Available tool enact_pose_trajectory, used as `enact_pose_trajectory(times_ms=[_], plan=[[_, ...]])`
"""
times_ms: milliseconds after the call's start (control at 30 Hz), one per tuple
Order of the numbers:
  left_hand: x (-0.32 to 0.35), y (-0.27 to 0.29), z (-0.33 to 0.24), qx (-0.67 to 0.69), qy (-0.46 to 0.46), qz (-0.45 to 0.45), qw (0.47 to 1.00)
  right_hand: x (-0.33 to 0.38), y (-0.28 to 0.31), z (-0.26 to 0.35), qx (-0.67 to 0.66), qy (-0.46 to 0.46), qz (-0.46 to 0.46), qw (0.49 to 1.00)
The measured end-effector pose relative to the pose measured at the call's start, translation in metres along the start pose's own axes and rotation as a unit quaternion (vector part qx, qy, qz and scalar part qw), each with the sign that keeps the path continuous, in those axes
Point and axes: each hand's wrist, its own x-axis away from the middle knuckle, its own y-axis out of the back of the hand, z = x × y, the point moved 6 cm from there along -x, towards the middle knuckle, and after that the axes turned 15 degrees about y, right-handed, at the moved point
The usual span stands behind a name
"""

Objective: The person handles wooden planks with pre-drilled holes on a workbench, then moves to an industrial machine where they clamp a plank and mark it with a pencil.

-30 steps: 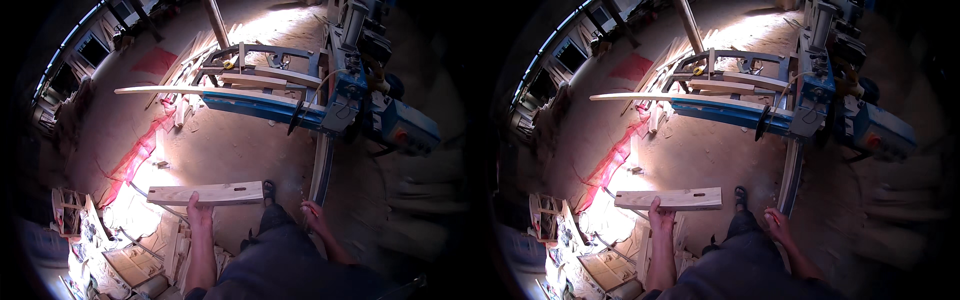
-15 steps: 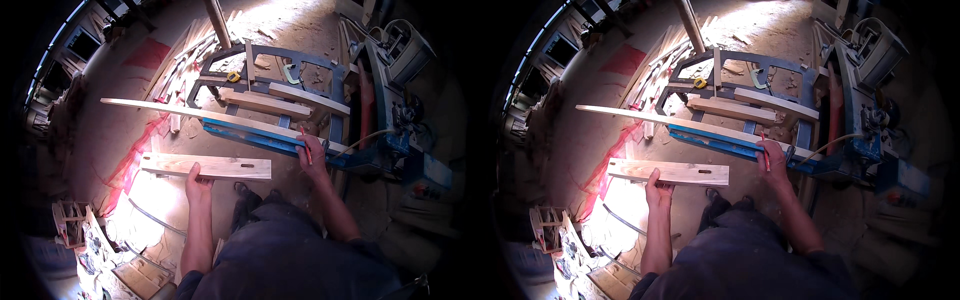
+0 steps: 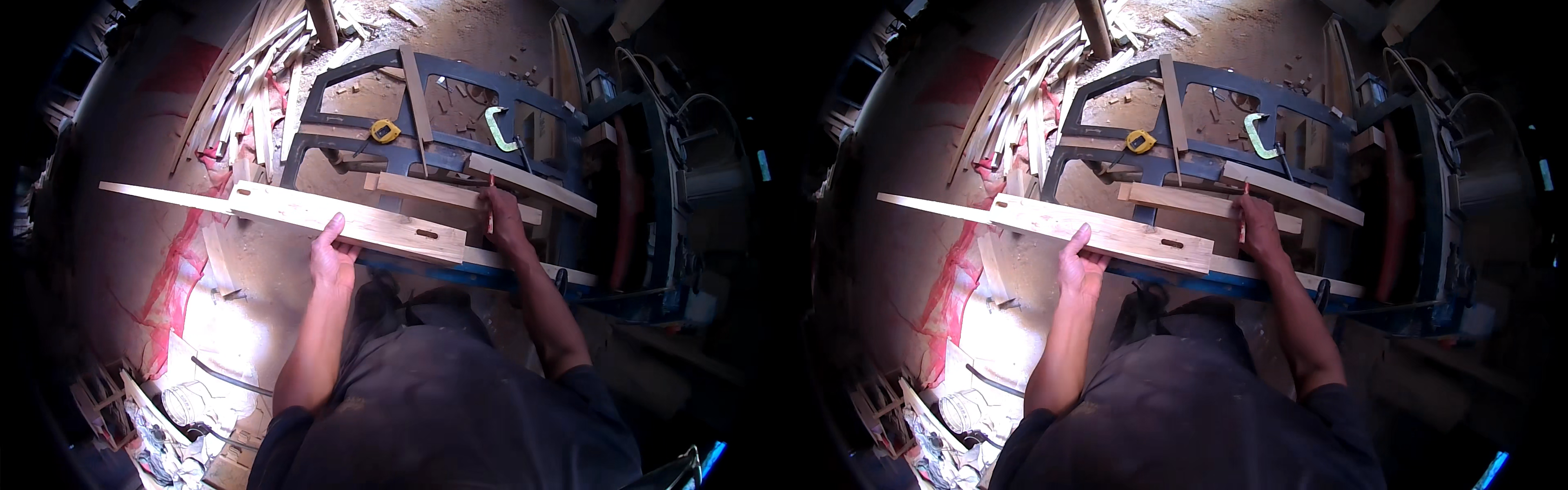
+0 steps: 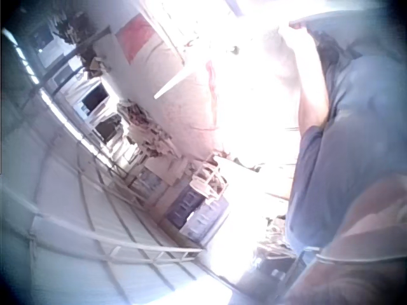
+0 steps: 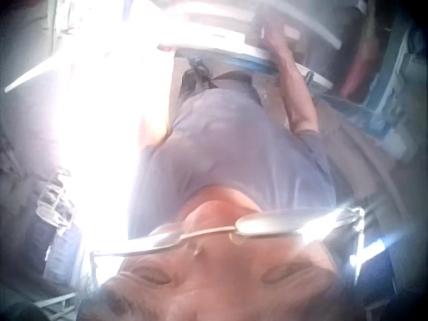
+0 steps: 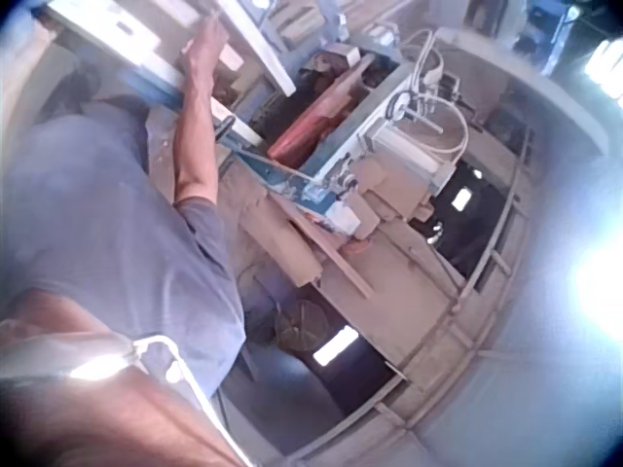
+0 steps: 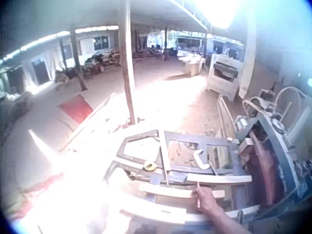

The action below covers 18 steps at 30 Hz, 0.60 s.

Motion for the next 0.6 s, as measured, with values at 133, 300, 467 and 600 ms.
enact_pose_trajectory(times_ms=[133, 300, 467, 600], plan=[[-0.033, -0.009, -0.013, 0.01, 0.036, -0.002, 0.999, 0.001, -0.007, -0.018, -0.001, -0.065, 0.017, 0.998], [-0.063, -0.01, -0.009, 0.023, 0.072, -0.012, 0.997, 0.007, 0.022, -0.029, -0.022, -0.117, -0.015, 0.993], [-0.078, -0.031, 0.013, 0.033, 0.12, -0.017, 0.992, 0.021, 0.063, -0.04, -0.131, -0.241, -0.054, 0.96], [-0.097, -0.049, 0.044, 0.019, 0.138, -0.034, 0.99, 0.027, 0.097, -0.043, -0.243, -0.291, -0.087, 0.921]])
